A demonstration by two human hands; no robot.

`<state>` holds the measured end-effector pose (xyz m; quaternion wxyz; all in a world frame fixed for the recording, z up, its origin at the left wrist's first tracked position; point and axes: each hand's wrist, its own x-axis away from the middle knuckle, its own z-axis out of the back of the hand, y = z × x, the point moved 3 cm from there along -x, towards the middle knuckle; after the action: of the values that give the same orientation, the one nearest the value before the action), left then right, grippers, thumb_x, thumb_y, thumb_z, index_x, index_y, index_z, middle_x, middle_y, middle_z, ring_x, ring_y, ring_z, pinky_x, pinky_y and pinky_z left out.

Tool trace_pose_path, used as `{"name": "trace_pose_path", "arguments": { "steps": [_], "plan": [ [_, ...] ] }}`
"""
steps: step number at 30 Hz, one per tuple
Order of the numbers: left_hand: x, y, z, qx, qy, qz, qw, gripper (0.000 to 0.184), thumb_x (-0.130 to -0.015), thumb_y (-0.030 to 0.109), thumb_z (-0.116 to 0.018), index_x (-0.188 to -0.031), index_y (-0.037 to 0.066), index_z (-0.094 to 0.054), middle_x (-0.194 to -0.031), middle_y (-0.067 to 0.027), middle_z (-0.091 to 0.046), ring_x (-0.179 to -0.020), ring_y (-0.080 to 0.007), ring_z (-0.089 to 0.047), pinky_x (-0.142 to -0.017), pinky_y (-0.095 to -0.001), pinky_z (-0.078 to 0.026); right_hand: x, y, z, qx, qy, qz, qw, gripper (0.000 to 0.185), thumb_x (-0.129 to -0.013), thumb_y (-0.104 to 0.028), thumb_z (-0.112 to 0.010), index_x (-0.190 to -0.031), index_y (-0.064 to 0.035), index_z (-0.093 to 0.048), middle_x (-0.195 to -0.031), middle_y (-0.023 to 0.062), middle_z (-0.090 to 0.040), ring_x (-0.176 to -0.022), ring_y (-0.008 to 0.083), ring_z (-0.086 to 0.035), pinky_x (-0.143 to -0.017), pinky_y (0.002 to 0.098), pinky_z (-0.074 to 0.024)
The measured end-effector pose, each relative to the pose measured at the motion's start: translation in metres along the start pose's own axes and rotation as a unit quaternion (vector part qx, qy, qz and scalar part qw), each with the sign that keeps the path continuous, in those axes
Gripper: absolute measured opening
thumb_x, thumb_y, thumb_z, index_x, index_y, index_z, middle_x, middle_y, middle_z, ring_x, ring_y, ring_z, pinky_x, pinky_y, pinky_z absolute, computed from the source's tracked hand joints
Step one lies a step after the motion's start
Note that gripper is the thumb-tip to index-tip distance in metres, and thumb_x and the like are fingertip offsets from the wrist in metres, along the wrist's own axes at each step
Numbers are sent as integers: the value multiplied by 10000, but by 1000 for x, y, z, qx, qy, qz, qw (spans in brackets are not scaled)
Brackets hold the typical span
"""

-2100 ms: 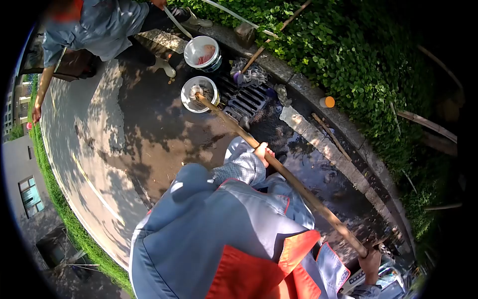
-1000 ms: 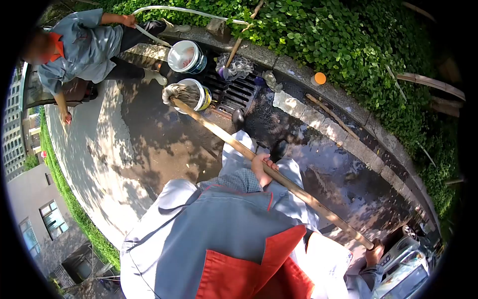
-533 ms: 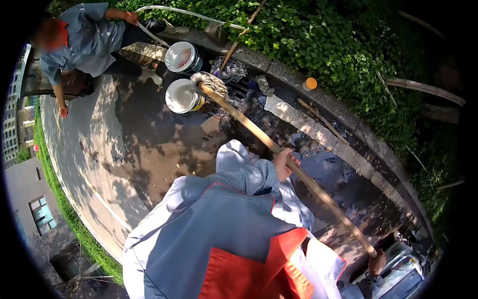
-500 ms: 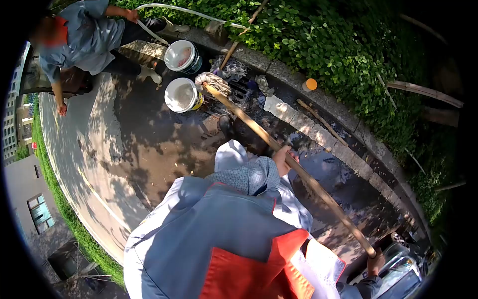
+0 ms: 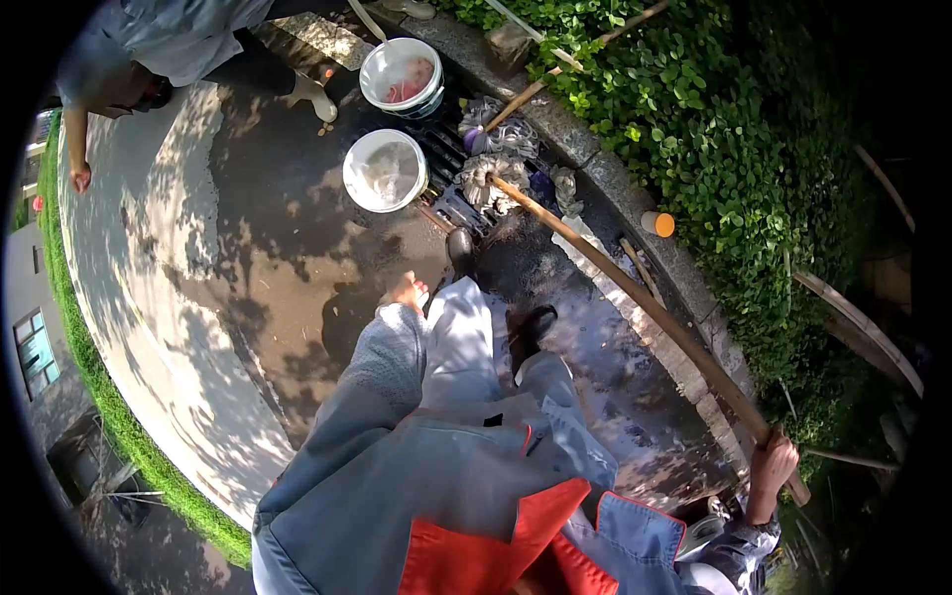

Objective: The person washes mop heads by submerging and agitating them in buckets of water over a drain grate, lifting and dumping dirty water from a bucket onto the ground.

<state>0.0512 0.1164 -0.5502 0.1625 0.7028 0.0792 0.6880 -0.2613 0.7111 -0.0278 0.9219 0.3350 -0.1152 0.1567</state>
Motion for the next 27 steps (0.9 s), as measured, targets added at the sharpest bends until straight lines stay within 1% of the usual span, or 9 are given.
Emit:
{"name": "trace_pose_path", "arguments": {
  "steps": [2, 6, 12, 13, 16, 19, 24, 25, 27],
  "plan": [
    [-24, 51, 22, 14, 6, 1, 1000, 79, -854, 198, -555, -827, 127, -577, -625, -18, -518, -566, -157, -539, -509, -331, -453, -17, 8, 4, 56, 56, 13, 997, 130, -854, -95, -558, -962, -26, -584, -807, 151, -624, -757, 338, -603, -725, 444, -457],
    [-81, 117, 8, 25, 91, 27, 995, 318, -858, 300, -531, -1071, 87, -428, -956, -79, -414, -863, -225, -454, -730, -357, -387, -44, 43, 6, 95, 28, 55, 994, 405, -806, -87, -644, -1192, -42, -528, -1001, 137, -602, -880, 314, -573, -778, 440, -450],
    [-195, 137, -27, 79, 126, 37, 988, 771, -865, 453, -495, -1438, 26, -206, -1453, -172, -258, -1309, -328, -327, -1061, -396, -288, -60, 111, -26, 123, 49, 79, 988, 475, -765, -84, -681, -1200, -41, -493, -1040, 147, -593, -955, 334, -574, -834, 443, -465],
    [-223, 130, -23, 123, 84, 33, 988, 864, -850, 459, -508, -1481, 47, -85, -1525, -171, -139, -1389, -336, -204, -1122, -404, -171, -61, 120, -34, 147, 16, 53, 988, 472, -770, -83, -674, -1204, -40, -492, -1051, 149, -592, -960, 333, -576, -837, 441, -467],
    [-271, 122, -32, 166, 77, 46, 982, 791, -862, 431, -480, -1441, -16, -179, -1507, -180, -201, -1375, -314, -256, -1120, -420, -208, -73, 119, -16, 190, -94, -13, 977, 440, -790, -139, -648, -1198, -40, -516, -1010, 160, -611, -902, 331, -598, -783, 433, -483],
    [-292, 119, -47, 223, 2, -10, 975, 692, -867, 369, -466, -1393, -39, -278, -1463, -178, -298, -1368, -309, -280, -1135, -441, -203, -127, -37, 68, 126, -133, -1, 983, 432, -818, -315, -613, -1155, -46, -595, -819, 181, -674, -701, 336, -657, -606, 425, -517],
    [-282, 122, -46, 182, -52, -35, 981, 564, -845, 231, -524, -1304, -64, -379, -1368, -164, -426, -1320, -310, -359, -1136, -454, -243, -124, -9, 47, 176, -253, -87, 947, 551, -836, -418, -611, -1315, -158, -530, -1059, 207, -656, -844, 317, -676, -731, 420, -531],
    [-281, 128, -47, 194, -62, -41, 978, 380, -864, 186, -536, -1171, -34, -495, -1207, -168, -553, -1148, -300, -538, -1052, -465, -382, -122, 4, 39, 189, -282, -100, 935, 569, -834, -439, -614, -1328, -172, -521, -1087, 212, -647, -865, 312, -677, -755, 419, -532],
    [-271, 142, -51, 210, -98, -64, 971, 325, -866, 173, -546, -1117, -32, -520, -1147, -164, -587, -1099, -301, -569, -1022, -447, -420, -114, 33, 27, 180, -235, -86, 951, 539, -826, -359, -618, -1306, -140, -513, -1088, 201, -634, -892, 315, -654, -774, 423, -518]
  ]
}}
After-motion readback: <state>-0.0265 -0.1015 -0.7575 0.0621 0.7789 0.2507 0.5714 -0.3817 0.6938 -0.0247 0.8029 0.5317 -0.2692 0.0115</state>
